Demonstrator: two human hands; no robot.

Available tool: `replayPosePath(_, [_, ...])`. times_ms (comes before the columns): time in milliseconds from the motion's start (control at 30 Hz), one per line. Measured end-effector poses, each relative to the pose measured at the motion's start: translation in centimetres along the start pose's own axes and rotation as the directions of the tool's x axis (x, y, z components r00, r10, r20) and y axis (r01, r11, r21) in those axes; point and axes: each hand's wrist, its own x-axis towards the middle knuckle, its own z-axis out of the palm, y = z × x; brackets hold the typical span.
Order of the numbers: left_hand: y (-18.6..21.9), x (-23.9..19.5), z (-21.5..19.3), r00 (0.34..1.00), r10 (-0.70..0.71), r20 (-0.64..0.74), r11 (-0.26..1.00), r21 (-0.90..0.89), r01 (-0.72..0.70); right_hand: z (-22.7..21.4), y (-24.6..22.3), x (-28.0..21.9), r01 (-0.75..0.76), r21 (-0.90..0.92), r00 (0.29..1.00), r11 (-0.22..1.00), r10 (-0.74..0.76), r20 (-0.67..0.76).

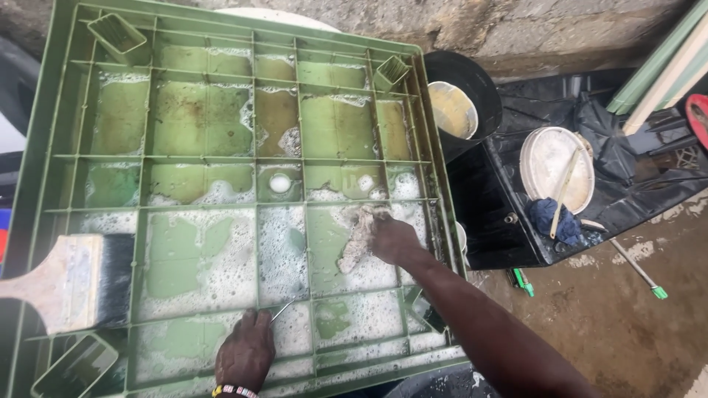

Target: The person cleans a green plastic crate by scrubbing it with a soapy cloth and using a thin tool to clear debris from the crevices.

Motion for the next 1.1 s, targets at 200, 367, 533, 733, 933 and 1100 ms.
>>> replayPosePath(200, [-1.7, 1.2, 3.2, 0.960, 0.109, -0.257, 0.994, 0.015, -0.109, -0.4, 1.6, -2.7, 0.061, -0.141, 0.998, 0.988, -0.065, -0.019])
replayPosePath(367, [-0.2, 0.2, -0.1, 1.000, 0.025, -0.009, 1.000, -0.005, -0.025, -1.3, 2.0, -2.3, 0.092, -0.303, 0.996, 0.948, -0.093, 0.009])
replayPosePath(533, [-1.4, 0.7, 2.0, 0.984, 0.091, -0.153, 0.996, 0.004, -0.091, -1.9, 2.7, -1.2, 0.079, -0.429, 0.997, 0.900, -0.080, 0.017])
replayPosePath(733, [-1.3, 0.6, 1.8, 0.988, 0.096, -0.119, 0.995, 0.006, -0.096, -2.1, 1.9, 0.2, 0.117, -0.287, 0.993, 0.951, -0.117, 0.017])
replayPosePath(933, [-0.7, -0.4, 0.2, 0.995, 0.069, -0.066, 0.997, -0.011, -0.070, -0.7, -0.1, 1.2, 0.073, -0.493, 0.995, 0.867, -0.028, 0.098])
replayPosePath(1100, [-1.1, 0.2, 1.0, 0.988, 0.063, -0.143, 0.997, -0.036, -0.069, 2.3, 2.1, -0.4, 0.111, -0.491, 0.994, 0.864, -0.104, 0.041])
